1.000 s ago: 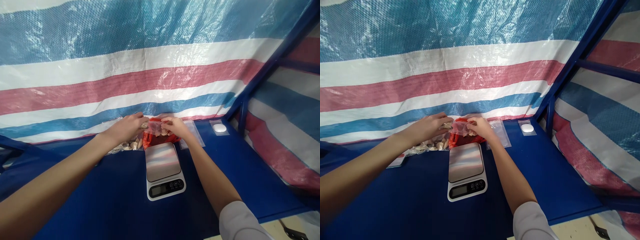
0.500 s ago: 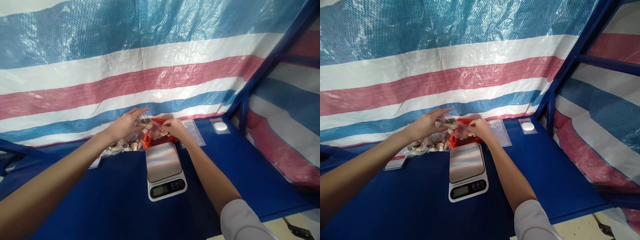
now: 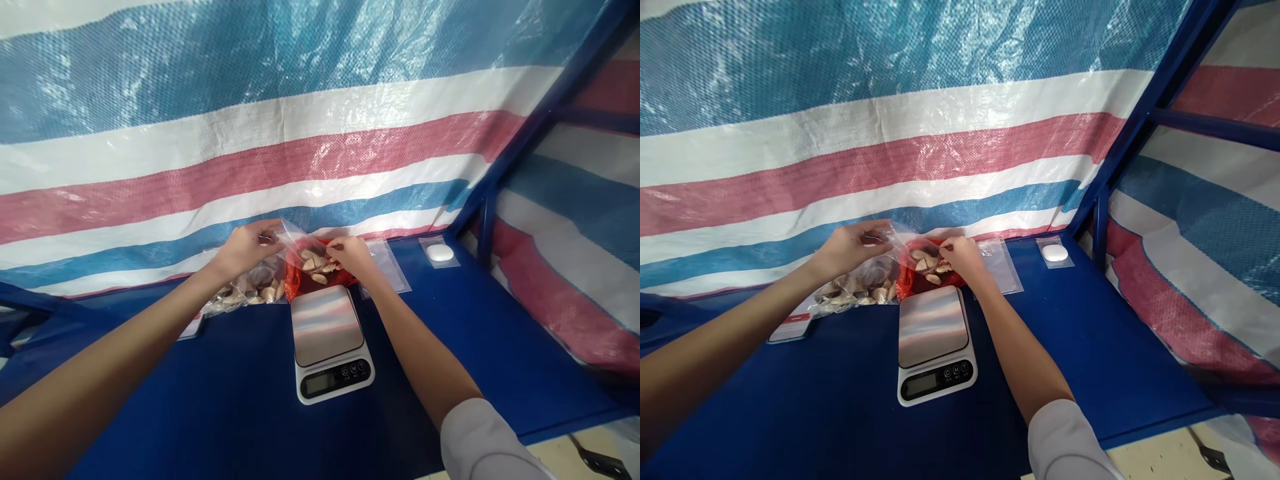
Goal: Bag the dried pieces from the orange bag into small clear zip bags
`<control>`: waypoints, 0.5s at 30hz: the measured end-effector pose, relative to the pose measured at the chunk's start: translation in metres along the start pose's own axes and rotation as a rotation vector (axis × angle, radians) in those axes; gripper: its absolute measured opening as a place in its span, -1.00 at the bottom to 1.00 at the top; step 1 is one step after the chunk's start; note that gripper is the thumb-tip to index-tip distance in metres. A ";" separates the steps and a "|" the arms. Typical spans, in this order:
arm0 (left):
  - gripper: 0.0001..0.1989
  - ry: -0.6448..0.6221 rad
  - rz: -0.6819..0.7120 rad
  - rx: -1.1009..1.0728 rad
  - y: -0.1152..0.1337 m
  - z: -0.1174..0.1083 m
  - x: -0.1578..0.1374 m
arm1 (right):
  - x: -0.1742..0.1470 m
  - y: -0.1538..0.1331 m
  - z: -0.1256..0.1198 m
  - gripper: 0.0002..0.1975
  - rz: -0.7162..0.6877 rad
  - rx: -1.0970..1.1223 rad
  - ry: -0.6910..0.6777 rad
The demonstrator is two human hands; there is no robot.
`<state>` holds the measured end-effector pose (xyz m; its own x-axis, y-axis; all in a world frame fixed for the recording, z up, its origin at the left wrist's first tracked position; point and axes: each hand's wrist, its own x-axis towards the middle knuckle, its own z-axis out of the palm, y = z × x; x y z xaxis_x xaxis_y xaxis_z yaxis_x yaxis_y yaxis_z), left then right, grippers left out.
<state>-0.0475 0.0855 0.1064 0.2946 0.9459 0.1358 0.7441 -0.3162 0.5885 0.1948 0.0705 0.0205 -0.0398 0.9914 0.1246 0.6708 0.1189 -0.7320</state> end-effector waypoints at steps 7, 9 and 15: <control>-0.40 0.033 0.086 0.067 0.002 0.000 -0.006 | -0.001 0.001 0.001 -0.82 0.063 0.163 0.073; -0.37 0.035 0.029 -0.010 0.002 0.002 -0.007 | -0.001 0.001 0.001 -0.82 0.091 0.217 0.078; -0.54 0.125 0.013 -0.124 -0.004 0.008 -0.003 | -0.001 0.002 0.002 -0.84 0.117 0.279 0.074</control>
<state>-0.0466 0.0834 0.0967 0.2209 0.9460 0.2373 0.6590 -0.3242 0.6787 0.1949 0.0697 0.0175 0.0866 0.9938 0.0697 0.4379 0.0249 -0.8987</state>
